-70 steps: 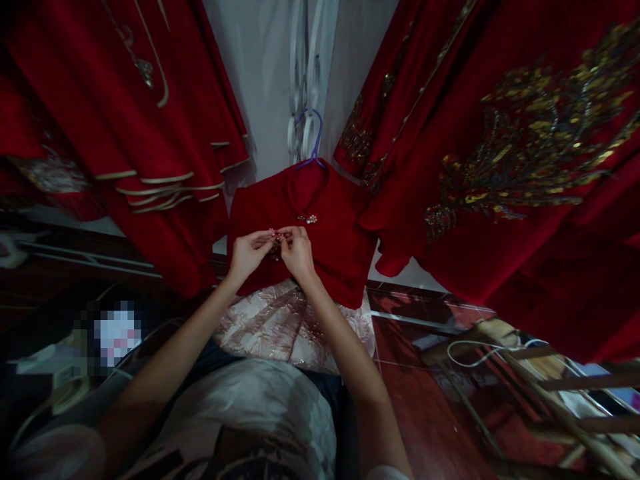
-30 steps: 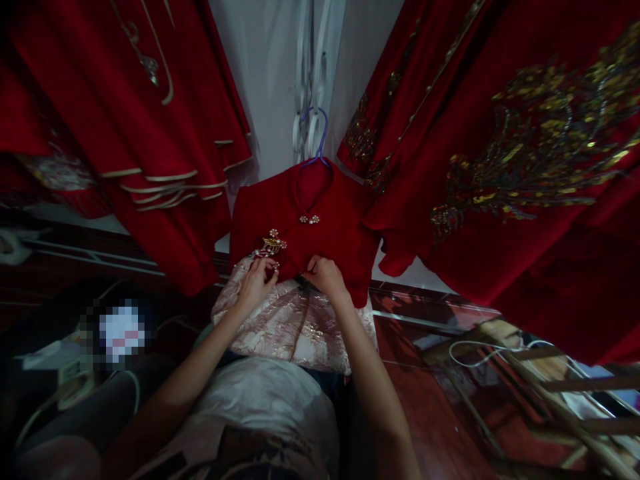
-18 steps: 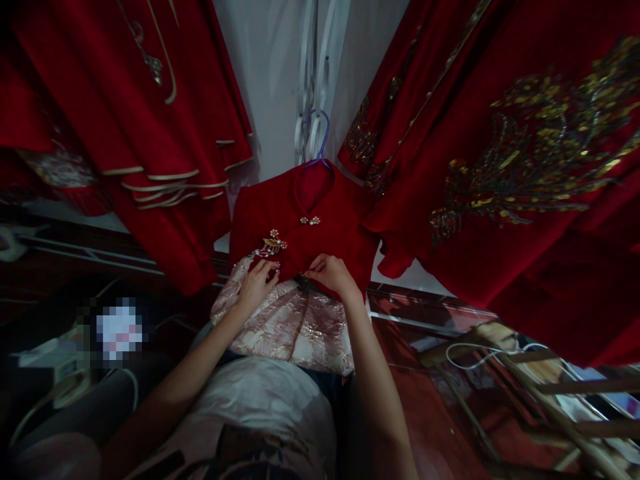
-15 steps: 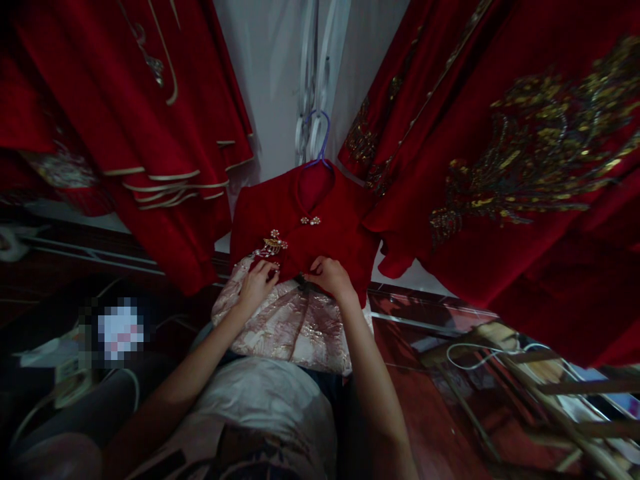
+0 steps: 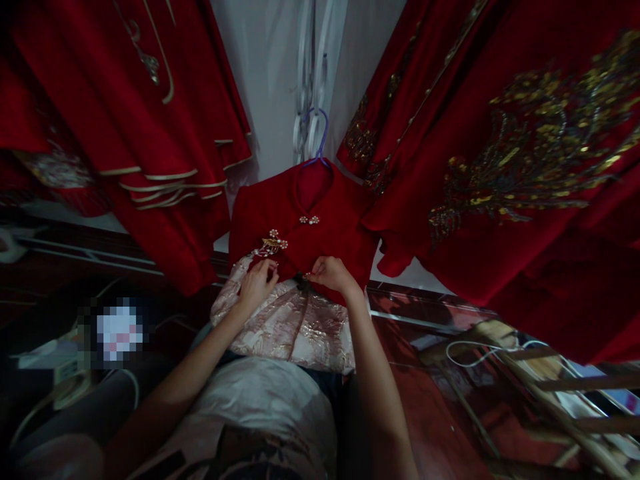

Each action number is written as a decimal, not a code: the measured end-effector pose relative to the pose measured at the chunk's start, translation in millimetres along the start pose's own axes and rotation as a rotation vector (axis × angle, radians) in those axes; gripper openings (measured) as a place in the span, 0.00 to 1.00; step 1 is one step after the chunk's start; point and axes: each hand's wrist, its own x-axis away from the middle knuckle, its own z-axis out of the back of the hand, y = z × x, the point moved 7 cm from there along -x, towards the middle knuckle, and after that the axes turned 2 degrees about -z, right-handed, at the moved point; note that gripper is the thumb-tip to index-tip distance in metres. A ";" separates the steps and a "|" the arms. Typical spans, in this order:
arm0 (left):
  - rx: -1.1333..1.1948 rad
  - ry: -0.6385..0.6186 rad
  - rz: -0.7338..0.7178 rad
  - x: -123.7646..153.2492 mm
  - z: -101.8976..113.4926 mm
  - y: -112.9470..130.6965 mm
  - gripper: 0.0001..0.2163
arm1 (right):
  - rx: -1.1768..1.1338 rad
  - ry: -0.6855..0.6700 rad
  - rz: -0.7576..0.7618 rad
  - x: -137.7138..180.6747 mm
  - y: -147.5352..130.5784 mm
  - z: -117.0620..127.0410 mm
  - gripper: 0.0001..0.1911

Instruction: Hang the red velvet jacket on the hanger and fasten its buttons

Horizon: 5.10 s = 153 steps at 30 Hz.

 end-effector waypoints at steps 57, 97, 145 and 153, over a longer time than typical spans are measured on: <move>0.520 0.035 0.073 5.5 -6.3 -13.4 0.04 | 0.105 0.211 0.000 -9.0 -30.1 -55.3 0.07; 1.365 0.097 0.491 -48.8 1.5 -6.7 0.18 | -0.472 -0.446 -0.004 20.6 -44.2 -17.1 0.11; -0.383 -0.095 -0.773 -150.6 57.2 122.9 0.16 | -0.471 0.528 0.306 -25.1 -103.0 88.2 0.33; -0.729 -0.316 -0.511 -159.7 64.2 56.1 0.15 | 0.045 0.765 -0.293 -26.7 -59.8 99.0 0.49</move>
